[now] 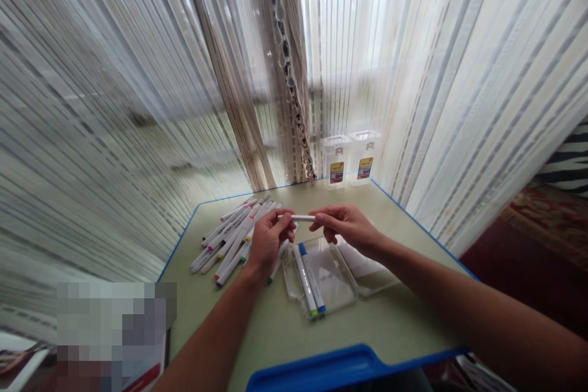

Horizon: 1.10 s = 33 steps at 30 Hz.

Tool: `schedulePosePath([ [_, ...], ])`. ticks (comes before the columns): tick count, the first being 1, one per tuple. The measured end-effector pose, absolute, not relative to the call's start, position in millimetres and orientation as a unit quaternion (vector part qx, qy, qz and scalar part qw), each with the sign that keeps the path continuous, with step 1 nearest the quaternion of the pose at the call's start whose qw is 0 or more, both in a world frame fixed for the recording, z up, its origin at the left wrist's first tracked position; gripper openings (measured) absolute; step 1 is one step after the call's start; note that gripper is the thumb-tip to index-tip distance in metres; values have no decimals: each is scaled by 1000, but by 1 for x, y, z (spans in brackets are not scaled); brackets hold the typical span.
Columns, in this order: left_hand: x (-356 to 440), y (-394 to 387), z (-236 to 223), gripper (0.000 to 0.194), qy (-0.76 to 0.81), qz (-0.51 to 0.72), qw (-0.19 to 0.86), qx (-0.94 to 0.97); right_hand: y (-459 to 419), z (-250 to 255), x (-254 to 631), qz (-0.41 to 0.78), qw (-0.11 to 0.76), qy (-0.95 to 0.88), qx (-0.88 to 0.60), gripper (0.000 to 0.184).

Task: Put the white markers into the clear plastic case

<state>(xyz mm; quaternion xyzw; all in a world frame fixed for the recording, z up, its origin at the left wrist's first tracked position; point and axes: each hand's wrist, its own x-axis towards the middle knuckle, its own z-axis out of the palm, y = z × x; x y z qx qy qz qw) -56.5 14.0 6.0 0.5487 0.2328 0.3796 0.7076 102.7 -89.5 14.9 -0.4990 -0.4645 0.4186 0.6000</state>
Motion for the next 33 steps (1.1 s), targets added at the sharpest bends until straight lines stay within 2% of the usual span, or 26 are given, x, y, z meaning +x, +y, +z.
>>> schedulePosePath([
  [7, -58, 15, 9, 21, 231, 391, 740, 496, -92, 16, 102, 484, 608, -453, -437, 44],
  [18, -60, 14, 15, 24, 211, 399, 774, 443, -91, 15, 106, 542, 651, -407, -342, 36],
  [24, -61, 12, 17, 26, 162, 367, 786, 470, -87, 17, 112, 522, 693, -336, -366, 31],
  [33, -65, 10, 14, 30, 110, 330, 781, 518, -83, 14, 120, 515, 712, -284, -383, 27],
])
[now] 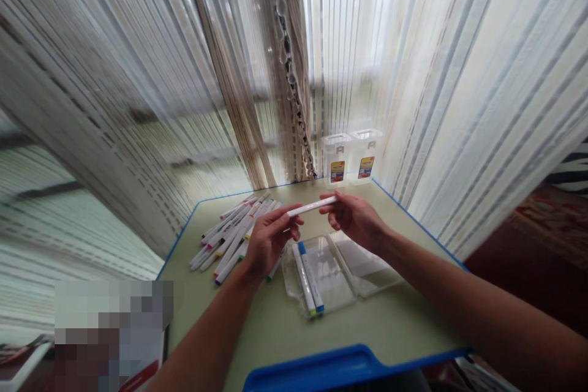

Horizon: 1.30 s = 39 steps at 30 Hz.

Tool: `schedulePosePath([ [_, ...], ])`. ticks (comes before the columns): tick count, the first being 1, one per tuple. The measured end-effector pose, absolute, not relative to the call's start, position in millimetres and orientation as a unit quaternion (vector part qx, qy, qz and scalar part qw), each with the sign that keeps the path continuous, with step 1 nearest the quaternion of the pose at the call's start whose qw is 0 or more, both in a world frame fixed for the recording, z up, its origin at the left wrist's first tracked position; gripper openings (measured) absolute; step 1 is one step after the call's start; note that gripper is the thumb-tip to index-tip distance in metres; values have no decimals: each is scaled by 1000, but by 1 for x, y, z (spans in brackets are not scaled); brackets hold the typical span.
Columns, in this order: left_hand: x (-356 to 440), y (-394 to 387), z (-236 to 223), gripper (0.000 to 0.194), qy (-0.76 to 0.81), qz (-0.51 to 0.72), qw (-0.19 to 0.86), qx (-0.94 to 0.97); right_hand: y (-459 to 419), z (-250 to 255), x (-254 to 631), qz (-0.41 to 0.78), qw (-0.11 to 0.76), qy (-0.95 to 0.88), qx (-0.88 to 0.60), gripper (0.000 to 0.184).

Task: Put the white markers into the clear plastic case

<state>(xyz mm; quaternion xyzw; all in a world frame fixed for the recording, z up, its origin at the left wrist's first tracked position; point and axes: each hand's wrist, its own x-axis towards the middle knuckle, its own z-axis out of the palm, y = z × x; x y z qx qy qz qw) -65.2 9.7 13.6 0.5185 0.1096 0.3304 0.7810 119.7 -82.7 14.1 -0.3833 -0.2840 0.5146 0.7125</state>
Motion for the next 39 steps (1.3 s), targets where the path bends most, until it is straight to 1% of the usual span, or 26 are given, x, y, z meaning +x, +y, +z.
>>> schedulePosePath([
  [6, -62, 6, 14, 29, 157, 359, 734, 555, -83, 13, 119, 469, 722, -307, -406, 26],
  [13, -60, 11, 9, 26, 205, 381, 673, 600, -86, 13, 113, 417, 716, -347, -439, 29],
  [20, -59, 13, 8, 25, 232, 385, 628, 636, -88, 12, 111, 411, 669, -403, -470, 32],
  [25, -59, 12, 8, 23, 249, 385, 580, 673, -89, 15, 107, 383, 632, -437, -512, 36],
  [29, -59, 11, 5, 25, 235, 361, 583, 689, -90, 16, 105, 366, 593, -466, -544, 41],
  [33, -59, 9, 3, 27, 227, 330, 585, 705, -91, 15, 106, 350, 559, -499, -562, 40],
  [36, -58, 8, 3, 28, 226, 322, 582, 712, -91, 16, 106, 333, 552, -501, -577, 38],
  [39, -58, 9, 4, 26, 221, 333, 587, 704, -91, 18, 106, 347, 563, -484, -574, 38],
])
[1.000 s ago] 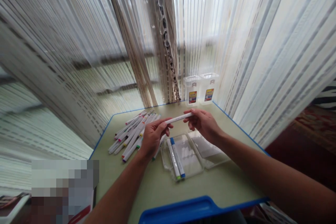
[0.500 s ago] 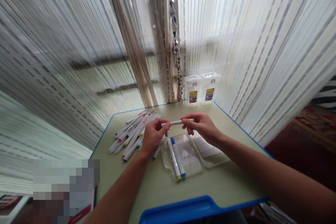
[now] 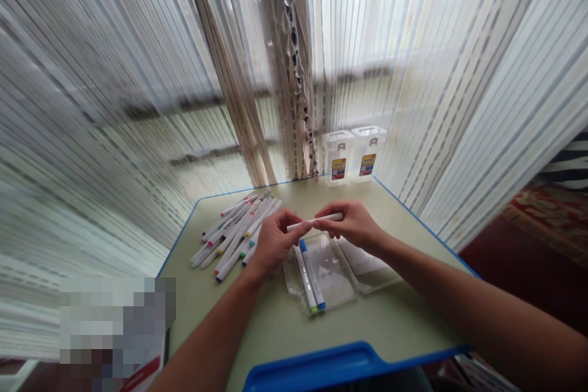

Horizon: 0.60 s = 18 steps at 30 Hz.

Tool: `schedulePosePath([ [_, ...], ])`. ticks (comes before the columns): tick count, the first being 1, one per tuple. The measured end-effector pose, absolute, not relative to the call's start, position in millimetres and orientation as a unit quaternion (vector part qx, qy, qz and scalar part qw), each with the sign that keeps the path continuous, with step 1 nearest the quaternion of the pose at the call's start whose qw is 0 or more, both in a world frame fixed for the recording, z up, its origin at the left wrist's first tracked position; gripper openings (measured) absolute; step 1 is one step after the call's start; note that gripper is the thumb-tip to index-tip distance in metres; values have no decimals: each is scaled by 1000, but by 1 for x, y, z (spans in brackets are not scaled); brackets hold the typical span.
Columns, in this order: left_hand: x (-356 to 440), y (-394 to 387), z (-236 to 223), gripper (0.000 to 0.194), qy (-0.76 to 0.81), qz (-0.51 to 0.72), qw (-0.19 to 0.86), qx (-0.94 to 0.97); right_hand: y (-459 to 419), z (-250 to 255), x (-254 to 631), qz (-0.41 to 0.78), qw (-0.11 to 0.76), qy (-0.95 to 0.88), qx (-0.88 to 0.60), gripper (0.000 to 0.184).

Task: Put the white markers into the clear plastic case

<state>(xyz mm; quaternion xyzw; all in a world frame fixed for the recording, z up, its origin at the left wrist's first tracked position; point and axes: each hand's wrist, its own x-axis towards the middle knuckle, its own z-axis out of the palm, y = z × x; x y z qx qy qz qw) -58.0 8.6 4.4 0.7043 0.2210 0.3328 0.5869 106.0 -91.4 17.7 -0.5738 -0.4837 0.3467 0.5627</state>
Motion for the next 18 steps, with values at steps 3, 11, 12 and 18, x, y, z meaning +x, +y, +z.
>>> schedulePosePath([
  [3, -58, 11, 6, 25, 226, 365, 609, 667, -90, 17, 108, 374, 599, -457, -540, 37],
  [11, -58, 15, 14, 27, 212, 449, 707, 504, -87, 13, 114, 447, 633, -427, -466, 39],
  [12, -58, 15, 16, 27, 211, 456, 708, 496, -87, 14, 113, 451, 621, -439, -467, 40],
  [18, -59, 12, 18, 28, 187, 471, 686, 522, -87, 8, 110, 413, 525, -543, -509, 43],
])
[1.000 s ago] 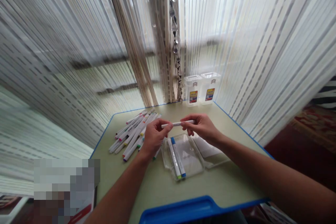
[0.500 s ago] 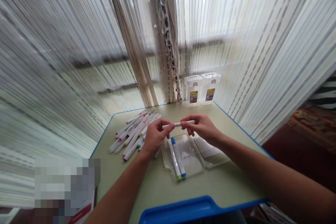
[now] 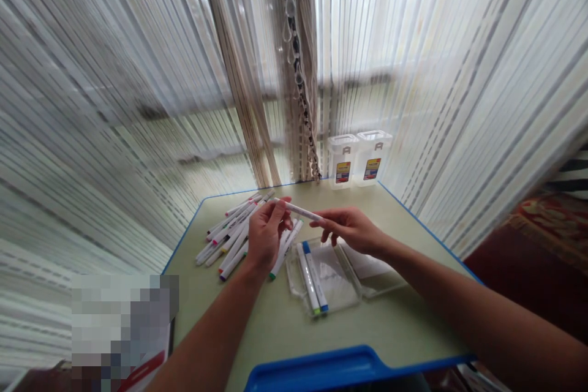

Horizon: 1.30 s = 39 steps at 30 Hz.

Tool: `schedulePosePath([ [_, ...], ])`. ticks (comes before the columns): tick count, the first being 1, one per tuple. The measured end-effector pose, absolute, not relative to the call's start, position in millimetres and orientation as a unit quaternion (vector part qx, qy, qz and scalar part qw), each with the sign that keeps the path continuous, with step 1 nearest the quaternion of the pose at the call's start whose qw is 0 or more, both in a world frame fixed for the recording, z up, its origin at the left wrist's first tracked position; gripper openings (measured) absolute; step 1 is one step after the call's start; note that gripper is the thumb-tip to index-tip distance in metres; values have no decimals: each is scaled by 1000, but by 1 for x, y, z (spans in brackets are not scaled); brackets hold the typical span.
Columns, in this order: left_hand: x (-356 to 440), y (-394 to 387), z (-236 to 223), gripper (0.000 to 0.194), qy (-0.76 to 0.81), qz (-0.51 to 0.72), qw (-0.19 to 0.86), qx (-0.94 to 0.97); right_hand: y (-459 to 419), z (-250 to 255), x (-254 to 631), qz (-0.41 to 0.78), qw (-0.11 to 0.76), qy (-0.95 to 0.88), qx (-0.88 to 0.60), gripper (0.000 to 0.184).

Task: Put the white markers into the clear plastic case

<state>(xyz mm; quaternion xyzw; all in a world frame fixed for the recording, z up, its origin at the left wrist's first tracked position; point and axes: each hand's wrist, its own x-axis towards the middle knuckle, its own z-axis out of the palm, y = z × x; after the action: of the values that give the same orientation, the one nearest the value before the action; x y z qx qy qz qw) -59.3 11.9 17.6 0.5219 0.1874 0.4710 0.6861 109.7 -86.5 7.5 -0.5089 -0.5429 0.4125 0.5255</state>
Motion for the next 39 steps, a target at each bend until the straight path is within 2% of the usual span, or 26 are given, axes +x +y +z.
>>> schedulePosePath([
  [8, -64, -6, 18, 28, 150, 428, 562, 692, -86, -1, 113, 220, 455, -643, -575, 24],
  [19, -69, -18, 21, 29, 129, 404, 444, 789, -88, 3, 111, 181, 465, -647, -576, 20],
  [30, -69, -18, 22, 27, 116, 418, 430, 792, -88, 2, 110, 185, 467, -648, -573, 19],
  [39, -64, -1, 23, 25, 210, 506, 526, 650, -93, 10, 105, 154, 482, -638, -580, 19],
])
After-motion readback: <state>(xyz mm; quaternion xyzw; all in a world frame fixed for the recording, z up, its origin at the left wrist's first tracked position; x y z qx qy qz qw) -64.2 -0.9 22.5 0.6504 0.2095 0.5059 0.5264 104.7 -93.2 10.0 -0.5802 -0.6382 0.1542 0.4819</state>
